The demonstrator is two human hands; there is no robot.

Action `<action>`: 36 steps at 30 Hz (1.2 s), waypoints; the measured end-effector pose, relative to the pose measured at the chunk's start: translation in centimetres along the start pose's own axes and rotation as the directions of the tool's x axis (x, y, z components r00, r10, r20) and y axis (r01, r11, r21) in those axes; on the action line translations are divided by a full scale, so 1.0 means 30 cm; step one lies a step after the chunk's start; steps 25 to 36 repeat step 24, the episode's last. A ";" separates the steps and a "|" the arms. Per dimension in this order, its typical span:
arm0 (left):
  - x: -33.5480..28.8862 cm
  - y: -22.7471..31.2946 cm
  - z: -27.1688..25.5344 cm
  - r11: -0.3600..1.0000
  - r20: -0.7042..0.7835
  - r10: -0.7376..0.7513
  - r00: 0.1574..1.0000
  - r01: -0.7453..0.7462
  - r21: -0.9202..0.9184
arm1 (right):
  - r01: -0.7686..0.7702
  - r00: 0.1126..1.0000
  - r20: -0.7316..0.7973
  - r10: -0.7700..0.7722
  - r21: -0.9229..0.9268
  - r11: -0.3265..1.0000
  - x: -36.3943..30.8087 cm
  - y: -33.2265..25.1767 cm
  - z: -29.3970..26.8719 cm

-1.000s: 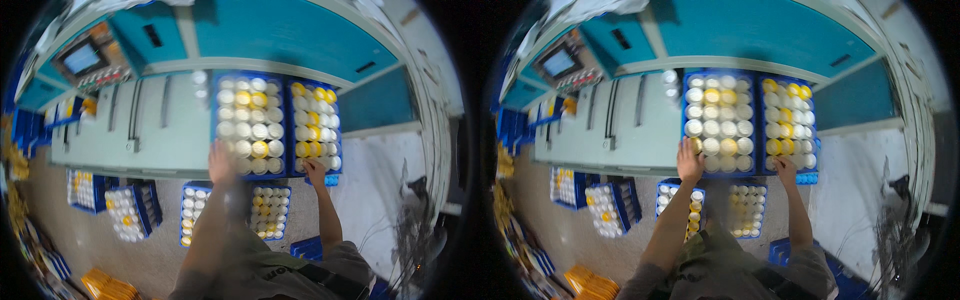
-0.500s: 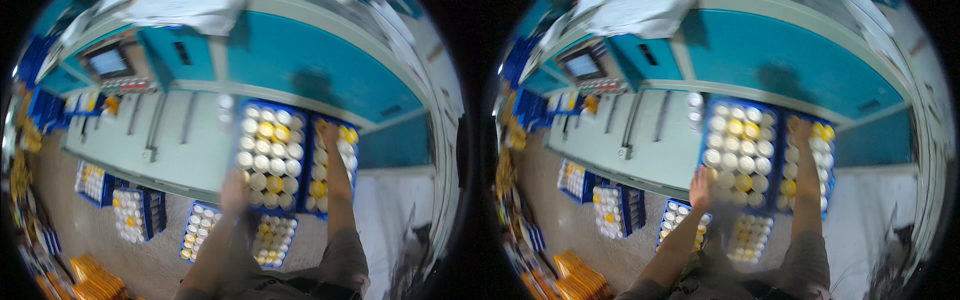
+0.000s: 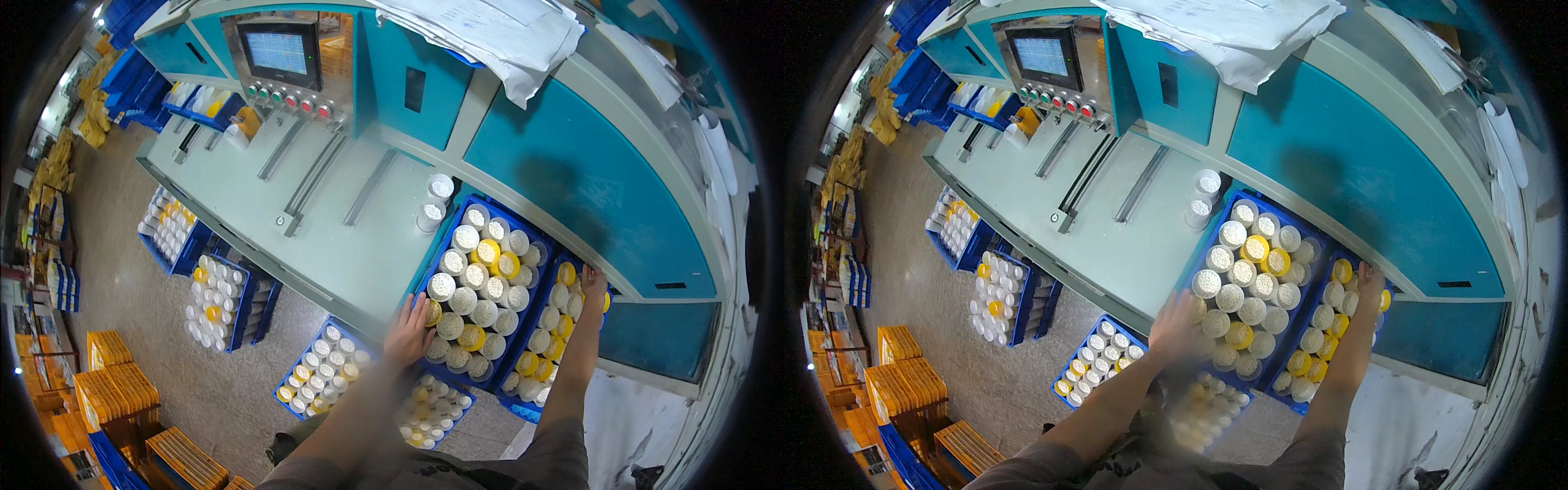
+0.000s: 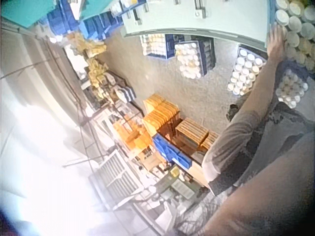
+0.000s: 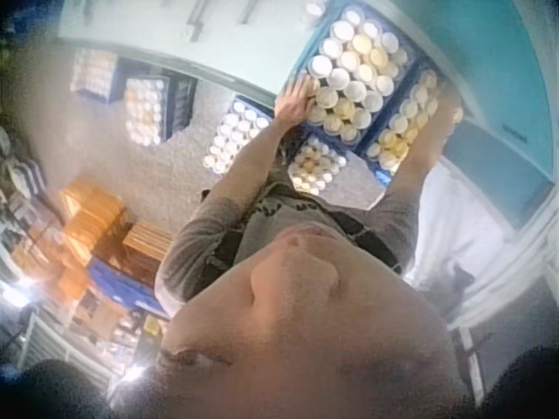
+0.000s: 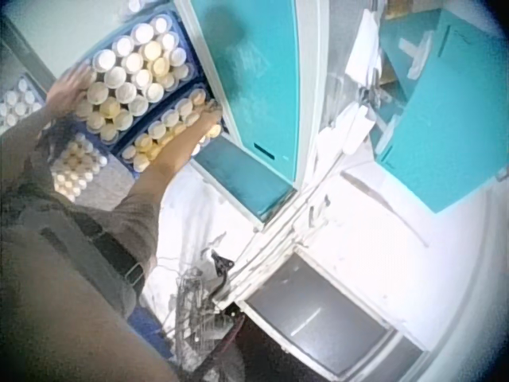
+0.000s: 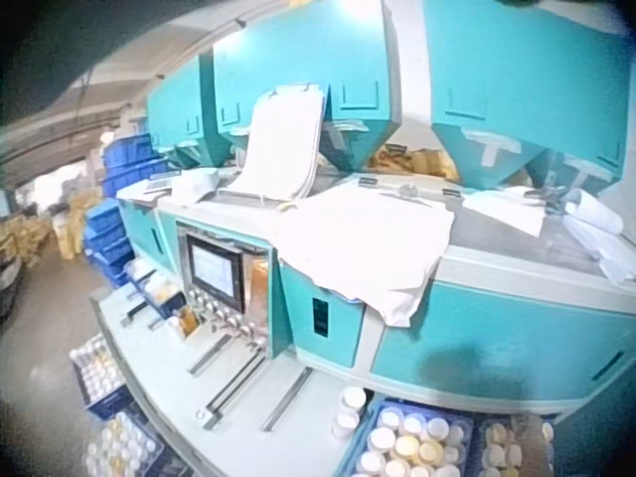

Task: The person operates a machine's touchscreen, writes on a clipboard, and uses a calculator. They then pick up small white and yellow containers from blue bins, place them into a blue tray, and carry the tray to the machine to load the containers into the machine's slots.

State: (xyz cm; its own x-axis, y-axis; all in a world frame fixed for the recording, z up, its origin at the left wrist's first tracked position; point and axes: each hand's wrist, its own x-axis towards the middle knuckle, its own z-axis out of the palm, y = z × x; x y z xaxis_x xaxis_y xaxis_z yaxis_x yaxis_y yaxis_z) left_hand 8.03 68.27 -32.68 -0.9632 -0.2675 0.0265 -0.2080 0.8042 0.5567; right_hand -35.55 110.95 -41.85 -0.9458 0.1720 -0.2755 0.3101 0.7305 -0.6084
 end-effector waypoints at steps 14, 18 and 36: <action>0.013 -0.002 0.016 0.995 0.076 -0.019 0.997 0.011 0.103 | 0.599 0.791 -0.250 -0.558 0.136 0.789 -0.523 -0.482 0.337; 0.008 -0.006 0.028 0.994 0.023 0.004 1.000 -0.006 0.105 | 0.700 0.692 0.043 -0.721 -0.283 0.655 -0.672 -0.733 0.468; 0.003 -0.023 0.042 0.993 0.033 0.006 0.999 -0.010 0.118 | 0.585 0.797 0.302 -0.523 -0.600 0.546 -0.557 -0.832 0.585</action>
